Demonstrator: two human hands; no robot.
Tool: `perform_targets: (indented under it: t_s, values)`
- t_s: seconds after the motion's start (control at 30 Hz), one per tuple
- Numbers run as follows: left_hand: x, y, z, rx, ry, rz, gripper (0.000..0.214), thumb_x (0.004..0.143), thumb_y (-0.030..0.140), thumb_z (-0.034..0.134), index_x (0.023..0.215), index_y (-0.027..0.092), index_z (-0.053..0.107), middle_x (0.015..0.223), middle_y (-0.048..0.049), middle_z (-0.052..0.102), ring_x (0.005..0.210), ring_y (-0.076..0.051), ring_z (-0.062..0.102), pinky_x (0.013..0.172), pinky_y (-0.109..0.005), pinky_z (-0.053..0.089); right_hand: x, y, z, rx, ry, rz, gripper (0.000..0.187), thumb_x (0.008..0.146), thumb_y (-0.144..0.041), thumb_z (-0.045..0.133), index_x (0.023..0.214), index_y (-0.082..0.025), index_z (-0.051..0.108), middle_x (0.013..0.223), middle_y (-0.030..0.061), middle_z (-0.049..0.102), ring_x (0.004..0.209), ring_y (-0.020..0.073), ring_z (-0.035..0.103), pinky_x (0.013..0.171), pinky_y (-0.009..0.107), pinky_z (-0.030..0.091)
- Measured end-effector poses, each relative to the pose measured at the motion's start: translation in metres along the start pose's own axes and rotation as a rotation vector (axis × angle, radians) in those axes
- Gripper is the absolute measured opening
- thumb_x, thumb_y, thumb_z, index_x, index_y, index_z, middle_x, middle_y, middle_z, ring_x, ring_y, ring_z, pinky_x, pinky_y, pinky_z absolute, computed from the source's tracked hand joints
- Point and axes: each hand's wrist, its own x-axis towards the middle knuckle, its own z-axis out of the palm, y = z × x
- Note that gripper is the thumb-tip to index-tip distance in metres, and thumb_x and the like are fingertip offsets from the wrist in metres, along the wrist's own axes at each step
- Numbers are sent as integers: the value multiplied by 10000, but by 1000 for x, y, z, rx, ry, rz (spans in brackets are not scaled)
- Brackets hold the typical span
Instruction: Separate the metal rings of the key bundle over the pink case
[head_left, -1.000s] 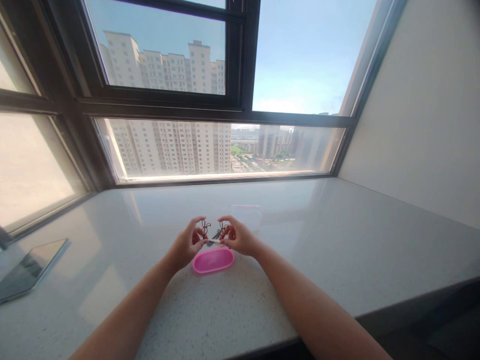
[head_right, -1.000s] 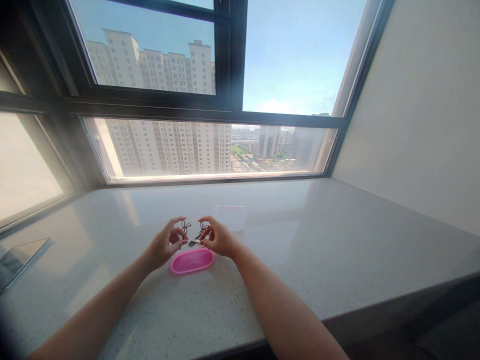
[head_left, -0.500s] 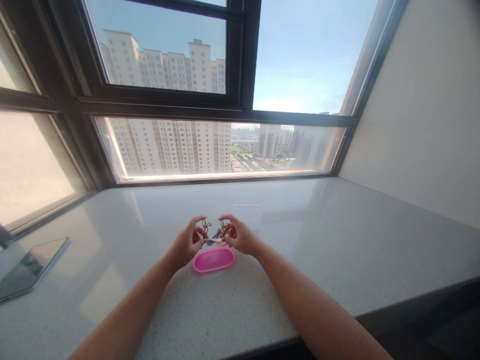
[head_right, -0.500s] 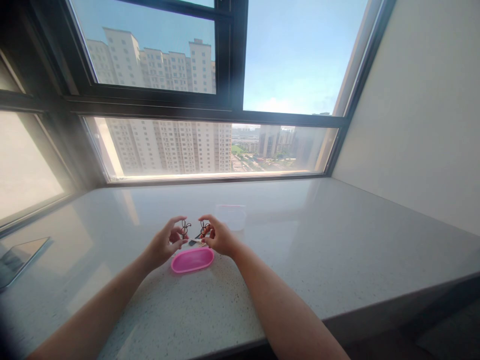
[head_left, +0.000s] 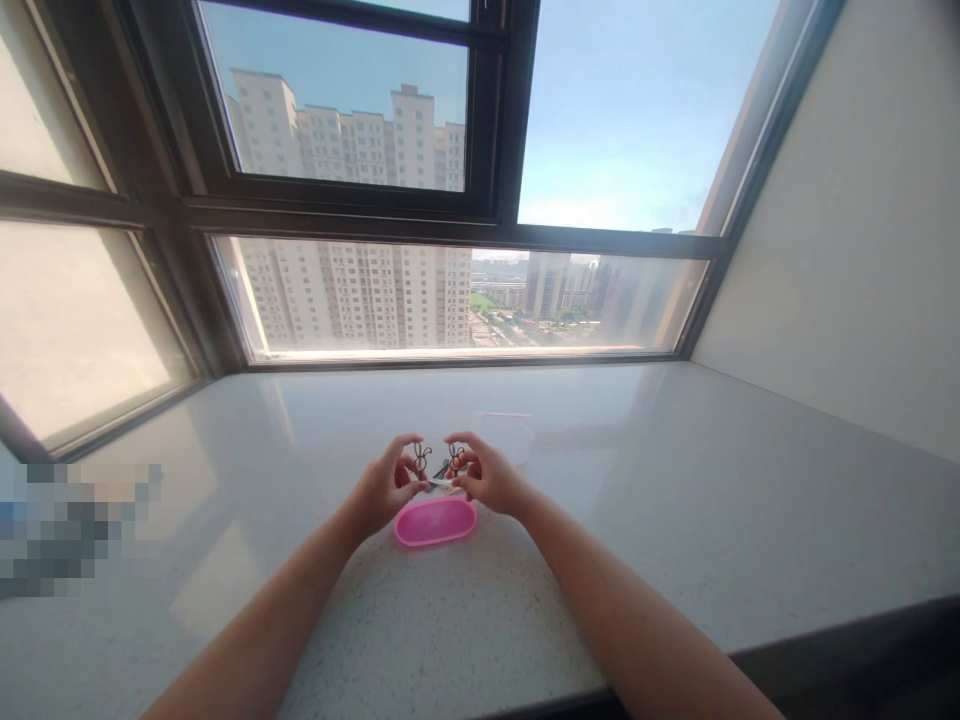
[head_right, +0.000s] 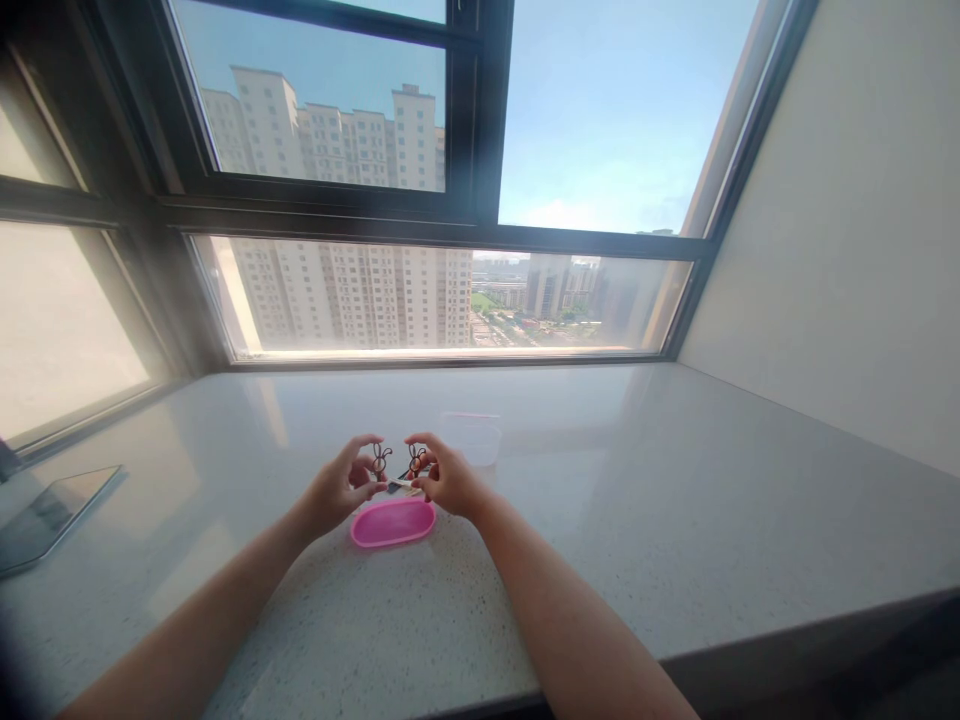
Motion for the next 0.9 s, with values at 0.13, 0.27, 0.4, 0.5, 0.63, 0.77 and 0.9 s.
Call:
perform_targets:
  t_s: [0.13,0.27,0.4,0.5,0.63,0.77,0.9]
  values:
    - [0,0,0,6,-6,-1,529,725,208,619,1193,233,373,722,33,616,533,-98,524,531,-208,424,0,1,0,-1,-4,6,552,711,-95,553,1217,-265,410,825,-9,579,468,48,506,427,173,474]
    - [0,1,0,9,-4,-2,532,722,208,626,1192,229,378,709,37,604,533,-98,513,527,-207,414,0,2,0,18,-4,12,547,711,-106,560,1212,-267,411,827,-9,578,477,55,523,426,179,481]
    - [0,2,0,18,-10,1,533,723,206,629,1196,233,384,694,48,581,521,-88,484,513,-197,395,-1,0,0,13,-11,19,547,708,-108,565,1210,-260,410,829,-9,580,472,50,514,423,173,476]
    - [0,1,0,24,-10,3,541,722,200,632,1203,236,387,693,51,567,523,-85,472,513,-194,391,-1,-3,-1,5,-18,14,544,709,-105,560,1209,-257,409,827,-9,581,471,47,513,423,168,472]
    - [0,-2,1,32,-10,6,548,723,198,633,1212,236,389,693,53,560,522,-80,465,516,-192,387,-1,-3,-1,24,-22,16,544,714,-107,551,1213,-259,397,828,-10,578,473,47,519,422,167,475]
    - [0,-2,1,34,-8,4,556,719,203,639,1217,233,393,695,54,554,520,-74,461,518,-189,384,0,0,-1,49,-24,15,554,714,-104,542,1220,-272,393,842,-9,570,482,49,517,428,181,489]
    - [0,-1,0,40,-10,4,550,719,209,638,1214,226,399,689,53,548,522,-76,458,513,-189,379,0,1,0,73,-31,12,561,713,-81,513,1223,-283,393,853,-7,557,506,54,525,431,185,494]
